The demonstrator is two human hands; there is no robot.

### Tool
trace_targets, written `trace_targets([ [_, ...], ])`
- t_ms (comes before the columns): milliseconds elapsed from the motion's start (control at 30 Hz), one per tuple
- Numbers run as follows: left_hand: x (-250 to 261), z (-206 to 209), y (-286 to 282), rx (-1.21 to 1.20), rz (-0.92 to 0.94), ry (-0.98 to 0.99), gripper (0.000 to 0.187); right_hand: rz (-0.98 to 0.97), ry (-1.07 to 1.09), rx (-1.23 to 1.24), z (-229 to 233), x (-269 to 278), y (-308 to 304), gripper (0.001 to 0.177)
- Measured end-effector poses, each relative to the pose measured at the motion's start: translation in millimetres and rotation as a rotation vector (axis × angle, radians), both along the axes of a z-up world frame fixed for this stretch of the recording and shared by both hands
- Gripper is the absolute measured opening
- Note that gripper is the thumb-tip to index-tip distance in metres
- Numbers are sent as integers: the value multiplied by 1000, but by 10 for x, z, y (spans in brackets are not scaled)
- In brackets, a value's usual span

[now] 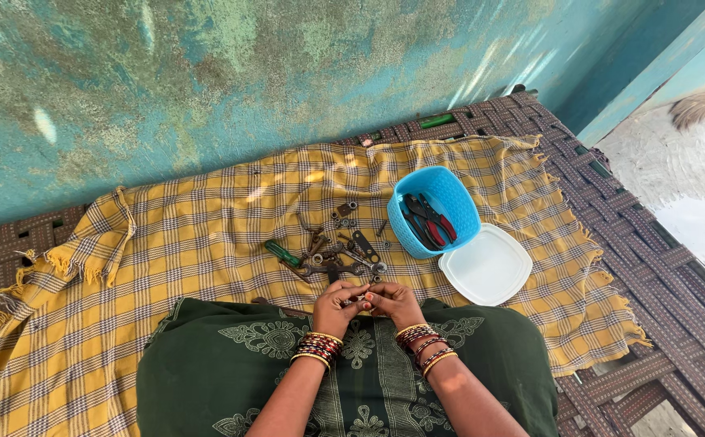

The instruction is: The person sits on a woven mat and uses pliers to manipulate small metal hardware components, such as nuts and bolts. They repeatedly pick up parts, use the pliers to adjust or tighten them, and place them back on the mat or into a blue basket.

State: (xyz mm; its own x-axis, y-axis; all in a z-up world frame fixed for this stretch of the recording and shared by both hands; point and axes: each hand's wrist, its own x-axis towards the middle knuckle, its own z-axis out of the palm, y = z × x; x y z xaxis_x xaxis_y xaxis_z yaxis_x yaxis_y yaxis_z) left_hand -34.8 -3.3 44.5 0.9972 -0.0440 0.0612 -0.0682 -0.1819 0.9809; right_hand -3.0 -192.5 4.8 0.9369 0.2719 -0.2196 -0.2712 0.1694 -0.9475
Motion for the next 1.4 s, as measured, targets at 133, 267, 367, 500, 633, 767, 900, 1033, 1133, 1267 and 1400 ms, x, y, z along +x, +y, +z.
trace_targets([
  [133, 19, -29, 13, -34, 23, 14, 32, 38, 58, -26, 84, -2, -3, 23],
  [267, 17, -6, 16, -4, 47, 26, 29, 94, 126, 37, 68, 5, -32, 25],
  [367, 7, 45, 24, 16, 33, -15, 30, 143, 127, 100, 22, 42, -63, 26],
  [500, 13, 63, 26, -37, -2, 11, 32, 145, 137, 130, -15, 54, -90, 26],
  [633, 30, 13, 35, -12, 37, -72, 32, 169, 155, 171, 9, 76, -95, 30],
  [767, 68, -77, 25, -88, 58, -26, 32, 163, 154, 197, 4, 75, -80, 31],
  [900, 117, -228, 31, -149, 51, -5, 33, 169, 109, 222, -13, 66, -67, 33],
  [1033, 163, -424, 23, -294, -7, 29, 37, 127, 76, 187, 3, 50, -49, 32],
  [1133, 172, -527, 11, -412, -57, 56, 38, 72, 32, 101, 17, 40, -46, 30],
  [1267, 164, -544, 10, -472, -95, 101, 39, 18, 58, 114, 23, 43, -34, 25],
  [1400, 160, -518, 19, -483, -139, 104, 39, 2, 59, 106, 26, 48, -45, 20],
])
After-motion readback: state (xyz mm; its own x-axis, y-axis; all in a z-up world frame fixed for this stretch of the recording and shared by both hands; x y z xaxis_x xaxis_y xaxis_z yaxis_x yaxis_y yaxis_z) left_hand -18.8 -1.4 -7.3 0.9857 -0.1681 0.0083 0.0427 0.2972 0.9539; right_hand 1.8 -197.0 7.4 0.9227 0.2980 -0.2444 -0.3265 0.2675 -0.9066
